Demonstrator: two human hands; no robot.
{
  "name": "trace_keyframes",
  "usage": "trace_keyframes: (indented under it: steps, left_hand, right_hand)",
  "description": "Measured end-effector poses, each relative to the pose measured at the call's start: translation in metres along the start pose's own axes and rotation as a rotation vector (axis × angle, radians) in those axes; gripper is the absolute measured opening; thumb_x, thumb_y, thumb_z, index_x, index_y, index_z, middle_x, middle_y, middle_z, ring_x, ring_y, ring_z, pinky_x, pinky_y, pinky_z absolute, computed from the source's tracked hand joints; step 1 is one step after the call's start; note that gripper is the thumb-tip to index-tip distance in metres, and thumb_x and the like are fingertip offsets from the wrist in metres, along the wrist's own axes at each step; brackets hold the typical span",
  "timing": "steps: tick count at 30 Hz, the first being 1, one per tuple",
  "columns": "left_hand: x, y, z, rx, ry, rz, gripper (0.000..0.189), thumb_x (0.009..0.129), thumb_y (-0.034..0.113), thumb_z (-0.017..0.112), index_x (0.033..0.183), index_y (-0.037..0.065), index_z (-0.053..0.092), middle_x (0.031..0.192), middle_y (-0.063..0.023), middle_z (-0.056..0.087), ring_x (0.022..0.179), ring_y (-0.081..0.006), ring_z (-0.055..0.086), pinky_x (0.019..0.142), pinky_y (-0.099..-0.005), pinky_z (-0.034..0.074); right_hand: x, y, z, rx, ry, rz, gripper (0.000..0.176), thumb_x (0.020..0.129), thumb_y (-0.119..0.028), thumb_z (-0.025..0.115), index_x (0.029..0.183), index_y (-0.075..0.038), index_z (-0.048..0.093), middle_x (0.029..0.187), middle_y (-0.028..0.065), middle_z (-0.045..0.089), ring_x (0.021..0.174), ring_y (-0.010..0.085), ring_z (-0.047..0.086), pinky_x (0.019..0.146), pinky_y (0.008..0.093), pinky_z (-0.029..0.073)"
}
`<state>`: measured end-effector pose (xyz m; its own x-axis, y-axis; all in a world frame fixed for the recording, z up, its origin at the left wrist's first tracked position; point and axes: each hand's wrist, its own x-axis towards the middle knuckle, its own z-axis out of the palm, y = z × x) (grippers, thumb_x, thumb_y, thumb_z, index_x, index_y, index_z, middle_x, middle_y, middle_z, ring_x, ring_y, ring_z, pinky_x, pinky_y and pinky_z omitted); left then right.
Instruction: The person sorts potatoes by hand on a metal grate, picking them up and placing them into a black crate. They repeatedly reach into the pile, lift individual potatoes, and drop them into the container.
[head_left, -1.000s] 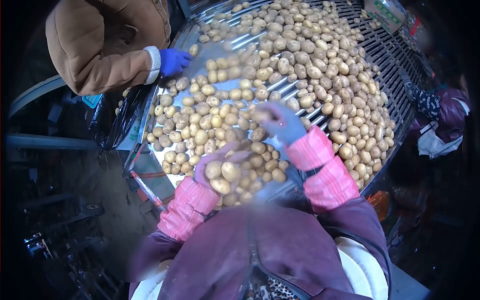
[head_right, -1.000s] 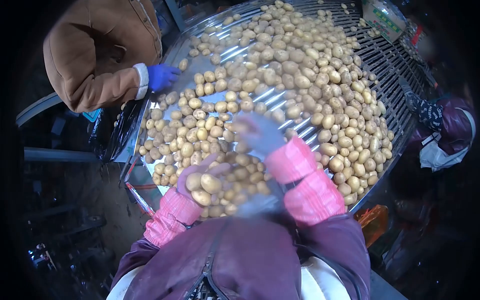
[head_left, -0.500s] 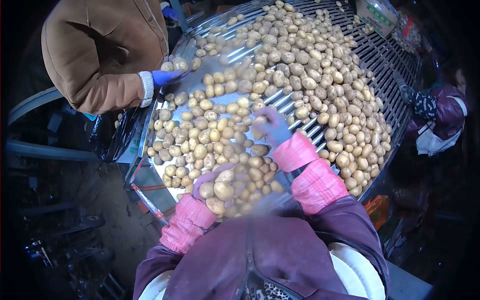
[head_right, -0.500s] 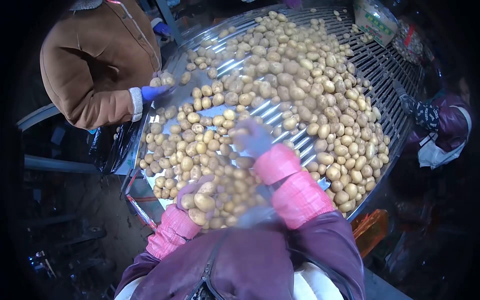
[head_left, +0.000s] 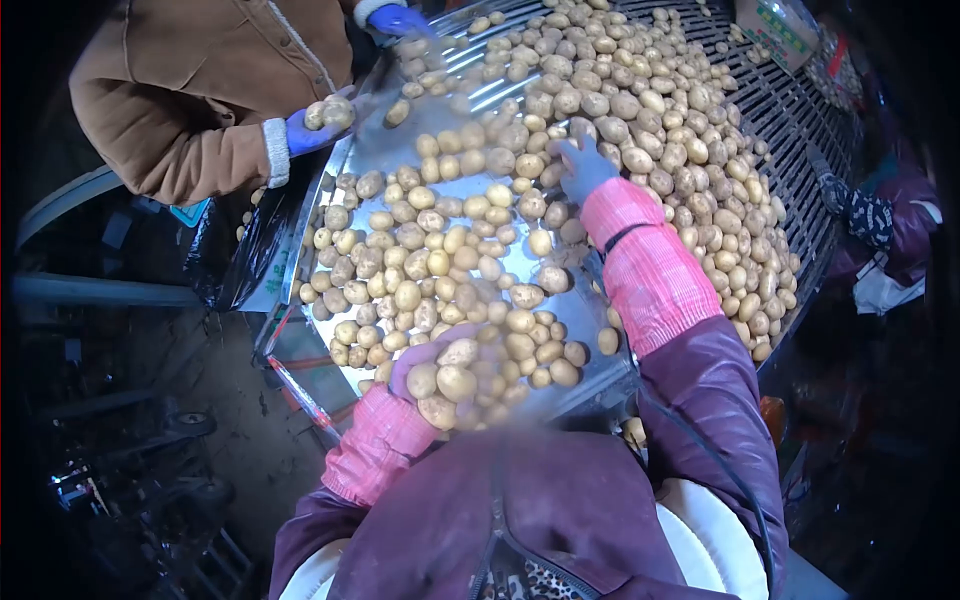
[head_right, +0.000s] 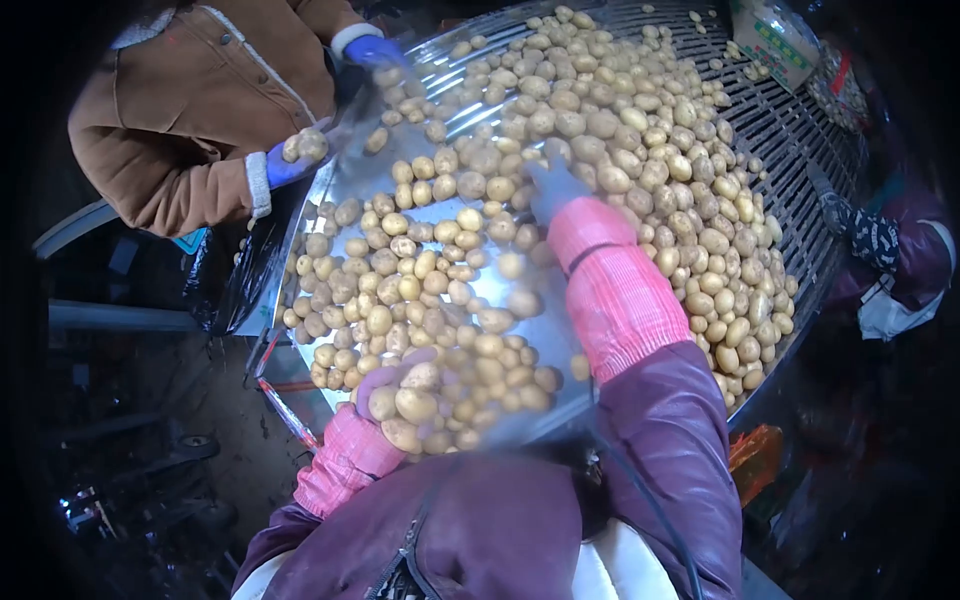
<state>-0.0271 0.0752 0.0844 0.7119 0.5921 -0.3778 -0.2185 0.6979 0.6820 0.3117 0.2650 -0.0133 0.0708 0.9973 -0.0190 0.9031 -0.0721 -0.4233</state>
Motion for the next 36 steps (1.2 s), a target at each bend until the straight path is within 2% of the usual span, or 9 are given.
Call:
trace_keyframes:
  steps: [5,11,21,24,27,31,32,34,36]
  left_hand:
    - [0.003,-0.017,-0.012,-0.086,0.053,-0.028,0.052,0.100,0.020,0.037,0.147,-0.003,0.035,0.141,-0.0209,0.050,0.124,-0.0356,0.054,0.104,-0.0492,0.046]
    - [0.002,-0.013,-0.009,0.041,0.040,0.007,0.050,0.099,0.015,0.043,0.147,0.000,0.037,0.137,-0.0188,0.052,0.119,-0.0348,0.057,0.101,-0.0485,0.048]
    - [-0.004,-0.043,-0.042,-0.433,0.022,-0.002,0.044,0.100,0.014,0.046,0.140,-0.003,0.044,0.128,-0.0196,0.058,0.107,-0.0329,0.064,0.090,-0.0441,0.056]
    - [-0.008,-0.047,-0.043,-0.364,0.169,-0.017,0.042,0.101,0.016,0.044,0.138,-0.003,0.046,0.128,-0.0196,0.058,0.110,-0.0321,0.062,0.091,-0.0430,0.056]
    - [-0.013,-0.036,-0.020,-0.406,0.275,0.065,0.047,0.103,0.027,0.039,0.141,0.000,0.044,0.131,-0.0207,0.056,0.115,-0.0334,0.060,0.088,-0.0423,0.056]
    - [-0.008,-0.041,-0.026,-0.441,0.058,0.043,0.058,0.100,0.043,0.035,0.143,0.005,0.042,0.135,-0.0201,0.053,0.113,-0.0360,0.059,0.085,-0.0441,0.055]
    - [-0.007,-0.043,-0.025,-0.365,-0.023,0.049,0.060,0.099,0.047,0.033,0.144,0.006,0.042,0.136,-0.0195,0.052,0.111,-0.0356,0.060,0.083,-0.0438,0.055]
    - [0.007,-0.055,-0.037,-0.710,-0.271,-0.125,0.059,0.098,0.049,0.033,0.144,0.013,0.044,0.133,-0.0169,0.055,0.112,-0.0360,0.060,0.080,-0.0461,0.055]
    - [0.011,-0.057,-0.029,-0.473,-0.073,-0.204,0.058,0.097,0.050,0.036,0.141,0.015,0.048,0.122,-0.0138,0.061,0.101,-0.0312,0.063,0.069,-0.0423,0.054]
  right_hand:
    - [0.005,-0.019,-0.001,0.187,0.202,-0.170,0.022,0.089,-0.024,0.059,0.111,-0.028,0.061,0.115,0.0142,0.051,0.098,0.0395,0.062,0.083,0.0456,0.053]
    - [0.025,-0.113,-0.003,-0.379,-0.140,-0.195,0.027,0.092,-0.029,0.054,0.116,-0.025,0.062,0.131,0.0157,0.050,0.110,0.0363,0.062,0.089,0.0450,0.052]
    - [0.042,-0.096,0.032,-0.355,-0.022,-0.092,0.042,0.088,-0.035,0.060,0.129,-0.030,0.058,0.140,0.0196,0.043,0.116,0.0361,0.059,0.091,0.0461,0.052]
    - [0.002,-0.102,-0.012,-0.134,-0.077,-0.066,0.045,0.085,-0.038,0.066,0.128,-0.028,0.058,0.139,0.0208,0.044,0.110,0.0359,0.062,0.088,0.0464,0.053]
    - [-0.054,-0.077,-0.002,1.189,-0.141,0.002,0.059,0.085,-0.035,0.069,0.137,-0.014,0.052,0.130,0.0108,0.056,0.105,0.0263,0.063,0.080,0.0398,0.054]
    - [-0.175,-0.082,-0.020,1.934,-0.316,0.272,0.047,0.093,-0.034,0.061,0.134,-0.012,0.053,0.114,0.0075,0.063,0.095,0.0242,0.065,0.076,0.0352,0.056]
    - [-0.206,-0.096,-0.022,1.833,-0.049,0.408,0.037,0.097,-0.033,0.055,0.127,-0.011,0.057,0.107,0.0066,0.065,0.094,0.0240,0.066,0.077,0.0349,0.056]
    - [-0.245,-0.115,-0.042,1.855,-0.256,0.462,0.044,0.097,-0.041,0.051,0.124,-0.007,0.060,0.109,0.0064,0.067,0.089,0.0175,0.065,0.065,0.0297,0.053]
    - [-0.276,-0.115,-0.033,1.704,-0.228,0.438,0.043,0.097,-0.042,0.050,0.122,-0.008,0.060,0.106,0.0054,0.066,0.085,0.0152,0.063,0.063,0.0277,0.051]
